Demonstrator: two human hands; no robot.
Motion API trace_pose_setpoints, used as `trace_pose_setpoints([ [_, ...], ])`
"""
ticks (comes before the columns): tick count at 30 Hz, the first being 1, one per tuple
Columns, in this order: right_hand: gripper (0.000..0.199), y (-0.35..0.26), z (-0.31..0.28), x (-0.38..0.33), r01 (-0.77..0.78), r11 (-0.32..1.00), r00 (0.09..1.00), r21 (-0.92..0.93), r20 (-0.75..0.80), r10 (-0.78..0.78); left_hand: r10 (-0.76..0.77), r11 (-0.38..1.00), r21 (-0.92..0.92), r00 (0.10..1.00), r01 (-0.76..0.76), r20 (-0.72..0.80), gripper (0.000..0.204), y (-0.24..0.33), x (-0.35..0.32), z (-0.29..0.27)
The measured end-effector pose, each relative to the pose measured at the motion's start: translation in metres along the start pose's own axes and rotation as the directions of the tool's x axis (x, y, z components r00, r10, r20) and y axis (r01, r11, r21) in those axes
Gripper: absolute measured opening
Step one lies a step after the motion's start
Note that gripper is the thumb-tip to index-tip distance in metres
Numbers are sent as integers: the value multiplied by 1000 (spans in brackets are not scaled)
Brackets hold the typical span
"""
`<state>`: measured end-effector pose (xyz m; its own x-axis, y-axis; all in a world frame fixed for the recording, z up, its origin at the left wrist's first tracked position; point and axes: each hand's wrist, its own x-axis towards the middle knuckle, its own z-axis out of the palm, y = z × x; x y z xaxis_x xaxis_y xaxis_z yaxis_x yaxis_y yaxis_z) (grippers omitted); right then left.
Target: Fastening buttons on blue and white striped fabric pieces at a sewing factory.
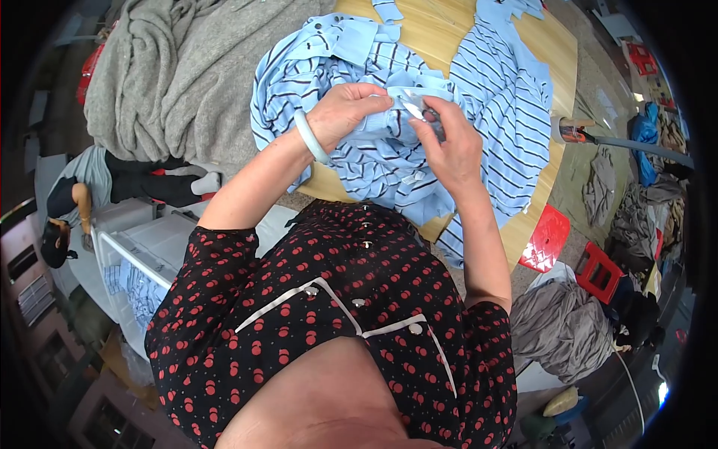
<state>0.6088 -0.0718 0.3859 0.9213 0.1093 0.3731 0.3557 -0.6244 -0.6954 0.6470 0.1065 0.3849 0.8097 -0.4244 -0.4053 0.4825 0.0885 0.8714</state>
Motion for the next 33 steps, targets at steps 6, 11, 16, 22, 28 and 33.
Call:
trace_pose_setpoints([
  [6, 23, 0, 3, 0, -51, 996, 997, 77, 66, 46, 18, 1000, 10, 998, -18, 53, 15, 1, 0, 3],
  [11, 22, 0, 2, -1, -51, 997, 995, 55, 92, 46, -16, 996, -92, 999, 21, 52, 16, -3, 2, 1],
  [16, 21, -2, 5, -1, -59, 991, 997, 121, -43, 64, 20, 1000, 17, 998, -21, 60, 16, -2, 2, -1],
  [22, 28, -1, 2, 5, -43, 996, 999, 83, -15, 44, 83, 953, 288, 996, -92, 43, 16, 5, 4, 0],
  [28, 21, 0, -10, 35, -18, 999, 962, -29, 272, 25, 320, 863, 371, 939, -343, 123, 24, 3, 17, 2],
  [33, 15, -10, -28, 54, -83, 994, 987, -71, 133, 92, 290, 901, 305, 951, -309, 108, 49, -36, 23, -10],
])
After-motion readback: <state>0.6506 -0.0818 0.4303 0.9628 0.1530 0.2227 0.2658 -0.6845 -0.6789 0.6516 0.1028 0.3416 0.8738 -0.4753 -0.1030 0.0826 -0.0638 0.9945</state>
